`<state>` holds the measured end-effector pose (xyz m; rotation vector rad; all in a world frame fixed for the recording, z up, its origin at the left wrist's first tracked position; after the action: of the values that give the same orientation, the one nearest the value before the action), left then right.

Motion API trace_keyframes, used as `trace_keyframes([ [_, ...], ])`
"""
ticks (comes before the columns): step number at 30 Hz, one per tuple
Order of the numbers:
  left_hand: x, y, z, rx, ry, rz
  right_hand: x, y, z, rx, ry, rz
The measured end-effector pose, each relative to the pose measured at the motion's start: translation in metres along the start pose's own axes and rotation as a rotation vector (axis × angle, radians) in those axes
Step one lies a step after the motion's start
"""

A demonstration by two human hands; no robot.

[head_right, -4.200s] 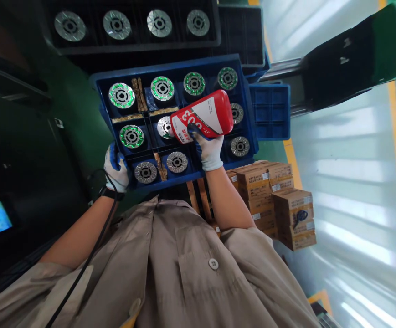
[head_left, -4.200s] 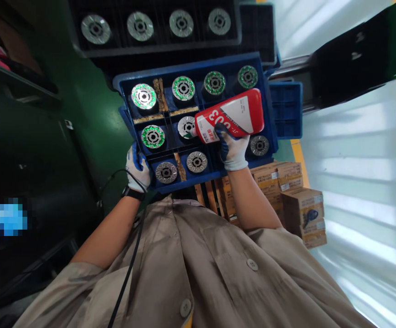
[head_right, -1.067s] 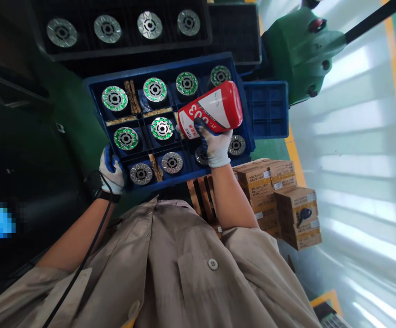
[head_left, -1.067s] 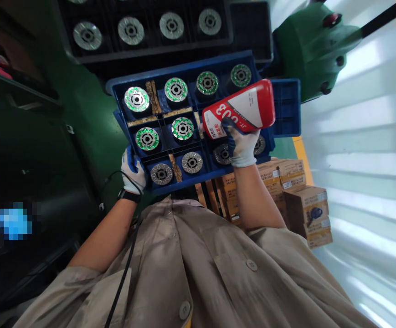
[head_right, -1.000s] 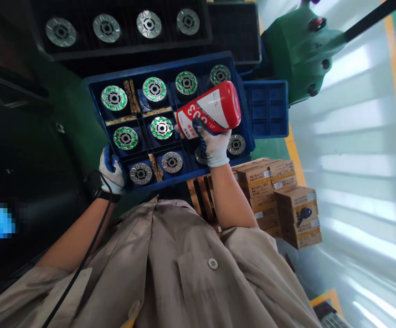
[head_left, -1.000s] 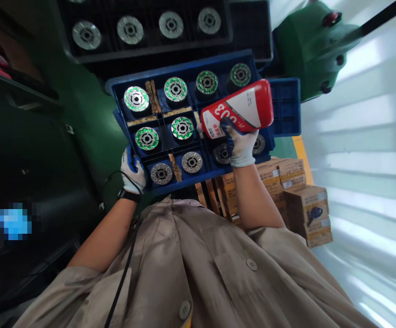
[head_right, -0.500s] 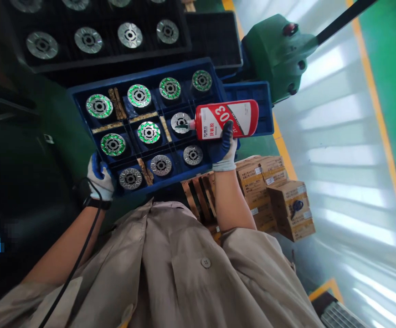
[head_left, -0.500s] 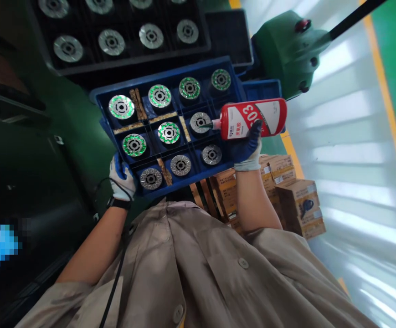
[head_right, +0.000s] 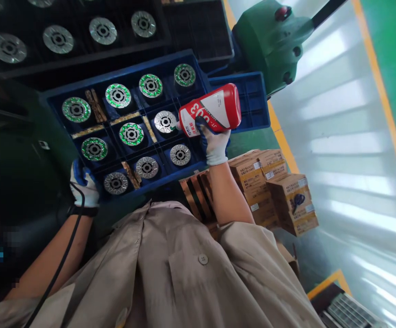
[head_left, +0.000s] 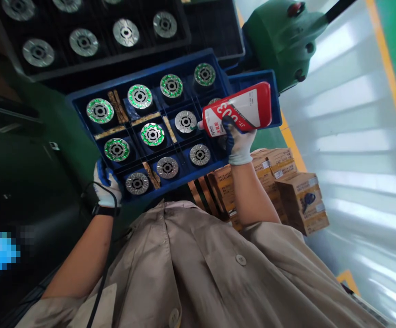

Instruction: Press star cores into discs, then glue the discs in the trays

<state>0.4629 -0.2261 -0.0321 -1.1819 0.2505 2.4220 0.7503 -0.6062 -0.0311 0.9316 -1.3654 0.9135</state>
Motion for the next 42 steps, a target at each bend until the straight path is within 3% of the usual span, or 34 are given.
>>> trace_keyframes([
  [8, -0.013, 0.002, 0.001, -0.005, 0.013, 0.063, -0.005, 0.0, -0.008, 0.049, -0.018, 0.014],
  [27, -0.002, 0.002, 0.003, -0.009, -0.01, 0.002, -0.008, 0.002, -0.016, 0.078, 0.009, 0.03],
  [42, 0.002, -0.001, 0.001, 0.002, -0.048, 0.012, 0.001, 0.01, -0.039, 0.075, 0.05, -0.037],
])
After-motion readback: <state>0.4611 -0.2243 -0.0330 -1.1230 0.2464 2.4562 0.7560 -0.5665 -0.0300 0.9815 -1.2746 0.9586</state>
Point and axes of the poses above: each hand's wrist, its own y-axis away from the middle knuckle, its own z-axis out of the back of the hand, x = y × z, the point moved 4 cm from there along -y, towards the middle knuckle, and after that the axes turned 11 degrees about -x, right-handed, at the moved point
